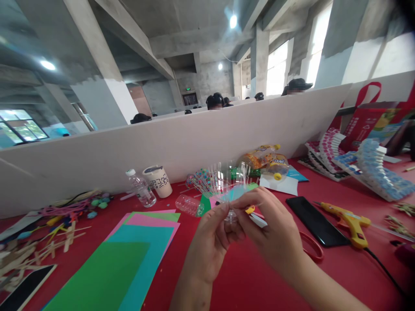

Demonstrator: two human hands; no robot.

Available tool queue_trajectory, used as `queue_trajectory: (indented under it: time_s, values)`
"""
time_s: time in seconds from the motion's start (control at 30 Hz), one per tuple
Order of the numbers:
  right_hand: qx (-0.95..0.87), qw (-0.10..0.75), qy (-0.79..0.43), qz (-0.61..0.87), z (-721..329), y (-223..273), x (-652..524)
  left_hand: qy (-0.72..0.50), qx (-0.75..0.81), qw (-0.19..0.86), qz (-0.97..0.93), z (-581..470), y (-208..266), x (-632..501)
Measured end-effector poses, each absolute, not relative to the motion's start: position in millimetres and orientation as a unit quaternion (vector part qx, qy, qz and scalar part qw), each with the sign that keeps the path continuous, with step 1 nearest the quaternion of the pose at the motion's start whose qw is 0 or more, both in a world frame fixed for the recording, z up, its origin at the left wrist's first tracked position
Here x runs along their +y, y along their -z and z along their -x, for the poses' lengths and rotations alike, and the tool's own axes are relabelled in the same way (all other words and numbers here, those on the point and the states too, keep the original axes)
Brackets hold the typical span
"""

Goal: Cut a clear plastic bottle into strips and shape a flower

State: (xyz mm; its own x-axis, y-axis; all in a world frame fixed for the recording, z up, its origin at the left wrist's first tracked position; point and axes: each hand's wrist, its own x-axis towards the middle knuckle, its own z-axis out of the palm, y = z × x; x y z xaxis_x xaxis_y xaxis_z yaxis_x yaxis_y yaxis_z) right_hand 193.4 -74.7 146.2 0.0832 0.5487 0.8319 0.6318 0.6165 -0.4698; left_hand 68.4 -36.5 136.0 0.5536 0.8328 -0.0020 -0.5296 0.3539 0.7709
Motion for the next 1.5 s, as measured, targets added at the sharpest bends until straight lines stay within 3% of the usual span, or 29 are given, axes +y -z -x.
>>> queue_trajectory:
  time_s: [0.43, 1.27, 1.5]
  values:
    - [-0.606, 0.605, -0.077, 0.51, -201.1, -148.9, -75.7, -0.403, 0.207, 0.763, -0.462, -69.7, -138.9, -34.9]
    - [-0.625, 0.6, 0.072, 0.495, -218.9, -164.0, -88.2, -0.372, 0.246, 0.759, -0.474, -68.2, -138.2, -32.7]
    - [-0.642, 0.549, 0.14, 0.516, -242.1, -168.0, -80.9, -0.33, 0.247, 0.768, -0.49, -70.1, -132.5, -32.4]
